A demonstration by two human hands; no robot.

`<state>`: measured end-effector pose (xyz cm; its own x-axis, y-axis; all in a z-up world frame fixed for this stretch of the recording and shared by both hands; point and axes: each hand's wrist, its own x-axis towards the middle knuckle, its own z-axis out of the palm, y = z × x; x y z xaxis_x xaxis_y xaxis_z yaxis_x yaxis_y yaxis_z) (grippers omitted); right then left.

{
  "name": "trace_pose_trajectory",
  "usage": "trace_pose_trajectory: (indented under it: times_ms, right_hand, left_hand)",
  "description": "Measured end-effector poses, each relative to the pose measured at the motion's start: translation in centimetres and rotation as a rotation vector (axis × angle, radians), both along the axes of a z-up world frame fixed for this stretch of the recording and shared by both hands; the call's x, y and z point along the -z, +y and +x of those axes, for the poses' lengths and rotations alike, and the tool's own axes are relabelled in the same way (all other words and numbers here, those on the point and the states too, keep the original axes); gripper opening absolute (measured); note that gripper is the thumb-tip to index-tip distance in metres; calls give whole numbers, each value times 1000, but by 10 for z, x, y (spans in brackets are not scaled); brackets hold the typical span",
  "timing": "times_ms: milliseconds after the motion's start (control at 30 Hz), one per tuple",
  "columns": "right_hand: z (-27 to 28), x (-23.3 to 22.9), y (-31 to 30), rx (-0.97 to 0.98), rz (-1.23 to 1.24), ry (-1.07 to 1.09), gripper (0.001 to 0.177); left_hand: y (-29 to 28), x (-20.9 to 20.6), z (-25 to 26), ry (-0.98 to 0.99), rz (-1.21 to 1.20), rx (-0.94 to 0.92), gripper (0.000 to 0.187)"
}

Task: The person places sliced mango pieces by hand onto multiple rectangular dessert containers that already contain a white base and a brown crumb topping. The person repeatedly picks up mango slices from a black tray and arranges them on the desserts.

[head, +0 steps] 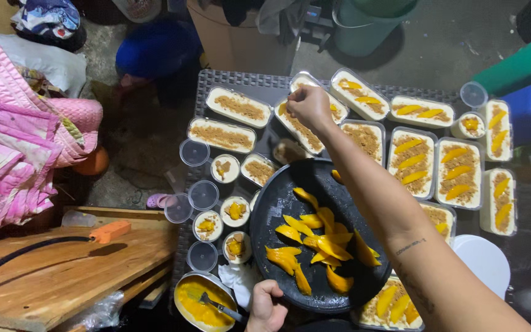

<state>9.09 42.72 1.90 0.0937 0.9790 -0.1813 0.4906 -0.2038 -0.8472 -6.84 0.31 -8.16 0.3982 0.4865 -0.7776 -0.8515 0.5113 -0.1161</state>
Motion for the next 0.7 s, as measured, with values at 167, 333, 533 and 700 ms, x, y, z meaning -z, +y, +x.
trace_pose_trajectory:
  times_ms: [167, 333, 533, 700]
  right_hand:
    - [-6, 9, 7, 46, -23, 65, 7]
    - [3, 13, 1, 44, -101, -95, 5]
    - [18, 17, -6, 58, -125, -198, 8]
    - [30, 18, -11, 25, -155, -327, 13]
  left_hand:
    - [7, -1, -4, -27, -6, 4, 22]
    - [17, -21, -5, 14, -51, 31, 35]
    - [13, -16, -1, -39, 14, -6, 27]
    - [7, -8, 5, -42, -10, 7, 24]
